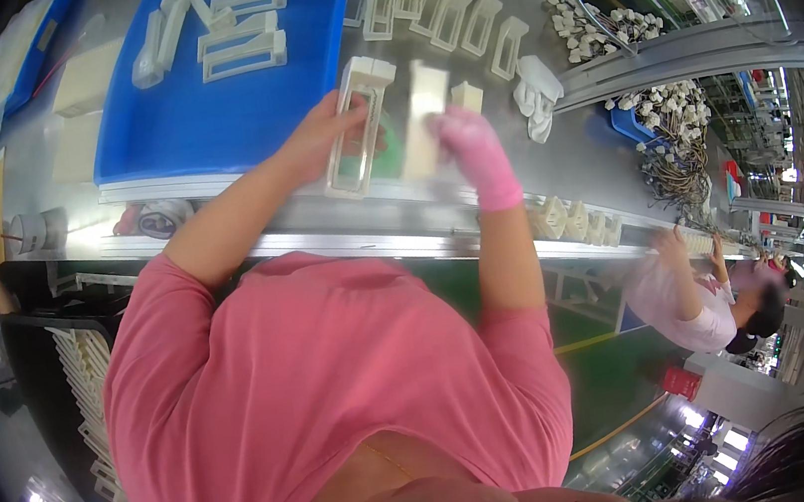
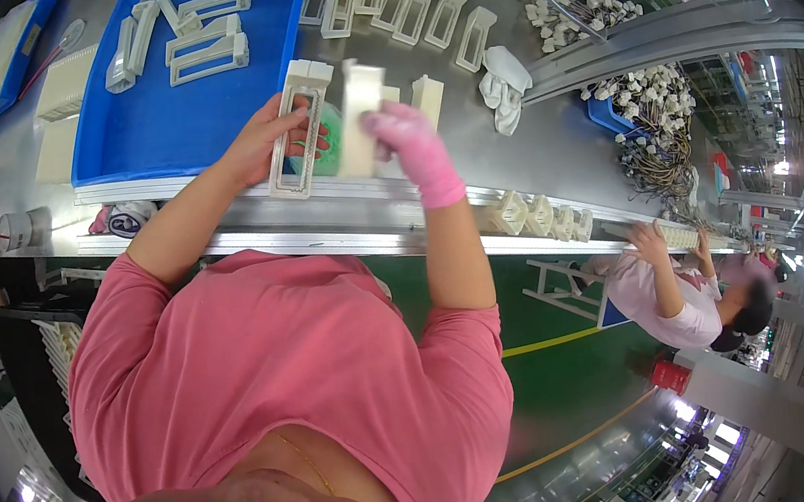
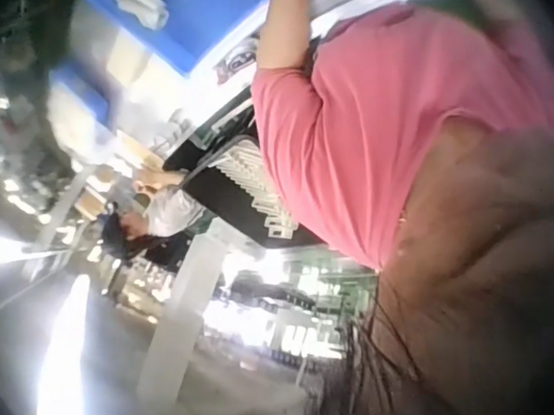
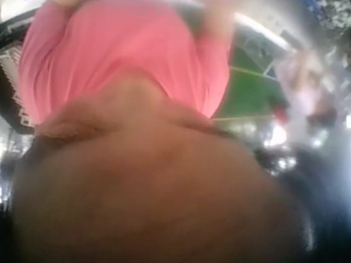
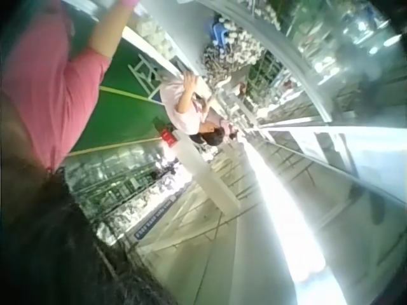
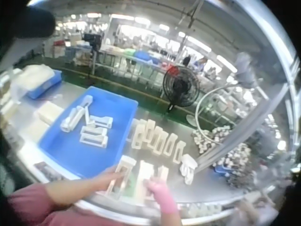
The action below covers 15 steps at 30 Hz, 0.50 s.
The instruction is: The person inserts foam pads into plastic frames at an assembly line station. The person then gathers the assembled frames, carries them across the room, and places them onto another conveyor workbench.
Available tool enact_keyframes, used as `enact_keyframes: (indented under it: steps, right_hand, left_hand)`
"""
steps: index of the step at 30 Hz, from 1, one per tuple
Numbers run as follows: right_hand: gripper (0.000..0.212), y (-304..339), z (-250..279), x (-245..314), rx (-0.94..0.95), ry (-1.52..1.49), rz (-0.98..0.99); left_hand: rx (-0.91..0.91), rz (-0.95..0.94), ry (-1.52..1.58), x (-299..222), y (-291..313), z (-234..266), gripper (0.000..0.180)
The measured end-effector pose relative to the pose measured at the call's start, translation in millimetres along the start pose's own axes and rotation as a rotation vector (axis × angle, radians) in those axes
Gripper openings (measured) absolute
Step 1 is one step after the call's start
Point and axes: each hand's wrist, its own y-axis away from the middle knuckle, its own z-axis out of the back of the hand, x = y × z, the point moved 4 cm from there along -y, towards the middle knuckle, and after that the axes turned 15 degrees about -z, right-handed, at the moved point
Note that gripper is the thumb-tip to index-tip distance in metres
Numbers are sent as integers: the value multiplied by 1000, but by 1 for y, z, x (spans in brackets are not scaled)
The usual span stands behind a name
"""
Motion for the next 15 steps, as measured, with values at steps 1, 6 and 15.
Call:
enact_keyframes:
  steps: [1, 6, 15]
  right_hand:
    - [22, 10, -17, 7, 15, 17, -18]
    - [19, 18, -69, 4, -412, 449, 79]
    - [20, 21, -86, -4, -519, 450, 302]
  left_hand:
    - [-25, -32, -63, 2, -1, 2, 25]
    - [-145, -213, -153, -2, 8, -10, 36]
    - [-66, -398, -201, -7, 5, 0, 32]
